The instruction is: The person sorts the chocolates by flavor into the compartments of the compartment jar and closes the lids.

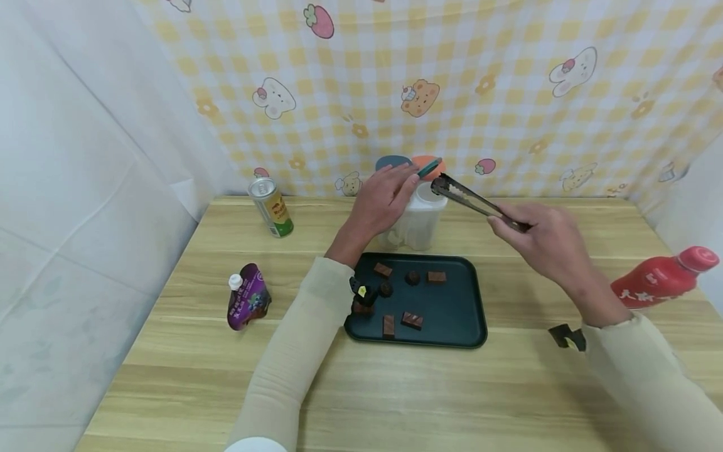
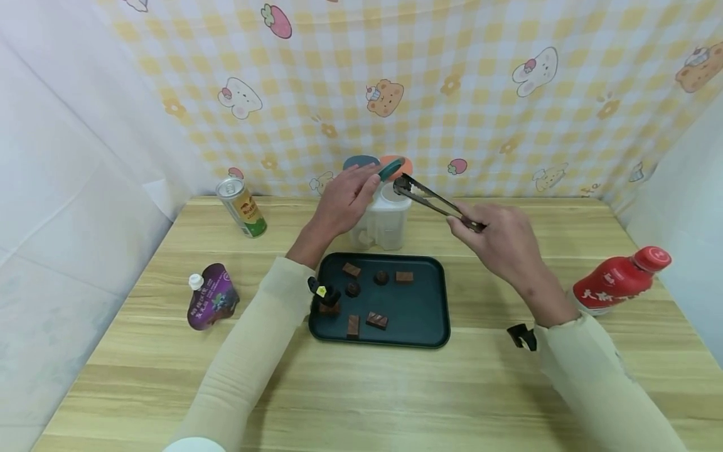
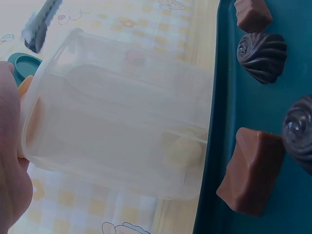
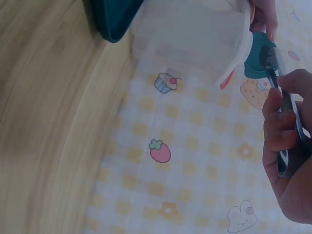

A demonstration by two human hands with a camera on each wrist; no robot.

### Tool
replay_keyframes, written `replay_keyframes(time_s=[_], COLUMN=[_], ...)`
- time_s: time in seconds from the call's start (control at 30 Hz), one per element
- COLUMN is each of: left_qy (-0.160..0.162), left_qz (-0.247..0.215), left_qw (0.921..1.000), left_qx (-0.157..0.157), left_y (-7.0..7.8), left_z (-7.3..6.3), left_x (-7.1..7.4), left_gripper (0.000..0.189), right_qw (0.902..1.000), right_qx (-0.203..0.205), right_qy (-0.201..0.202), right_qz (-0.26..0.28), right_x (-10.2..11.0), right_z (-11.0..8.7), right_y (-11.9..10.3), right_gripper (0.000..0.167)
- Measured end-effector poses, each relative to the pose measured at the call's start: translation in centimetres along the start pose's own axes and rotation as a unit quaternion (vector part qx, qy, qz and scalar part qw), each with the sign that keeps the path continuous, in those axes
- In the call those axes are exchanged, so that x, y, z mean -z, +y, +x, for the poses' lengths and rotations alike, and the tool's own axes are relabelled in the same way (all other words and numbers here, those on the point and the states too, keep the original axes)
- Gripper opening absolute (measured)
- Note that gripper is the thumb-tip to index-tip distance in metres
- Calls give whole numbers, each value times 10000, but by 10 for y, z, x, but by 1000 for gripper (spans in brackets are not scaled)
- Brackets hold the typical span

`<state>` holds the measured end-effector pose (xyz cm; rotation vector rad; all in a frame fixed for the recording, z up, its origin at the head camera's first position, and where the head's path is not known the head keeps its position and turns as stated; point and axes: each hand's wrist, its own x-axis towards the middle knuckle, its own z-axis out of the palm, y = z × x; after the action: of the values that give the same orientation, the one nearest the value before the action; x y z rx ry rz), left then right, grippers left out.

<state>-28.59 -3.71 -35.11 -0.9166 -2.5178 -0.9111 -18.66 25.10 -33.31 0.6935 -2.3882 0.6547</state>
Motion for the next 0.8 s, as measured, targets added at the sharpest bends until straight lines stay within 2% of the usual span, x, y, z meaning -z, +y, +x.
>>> replay_keyframes(time_s=[0.13,0.3,0.8], left_qy=[35,7,67], left_qz=[7,43,-8], left_qw=[10000,10000,10000], left_qx=[-22,12,5], left_y=[0,0,-1], left_z=[-1,-1,-1], left_x=[0,1,-1], left_gripper=[45,45,45], right_qw=[9999,9996,9955], right_qx=[-115,-205,-633], right_qy=[-7,-201,-703], right_qz=[-11,3,-30], right_x=[-8,-14,-11], right_z=[5,6,8], right_y=[-1,-2,-6], right_gripper=[29,28,33])
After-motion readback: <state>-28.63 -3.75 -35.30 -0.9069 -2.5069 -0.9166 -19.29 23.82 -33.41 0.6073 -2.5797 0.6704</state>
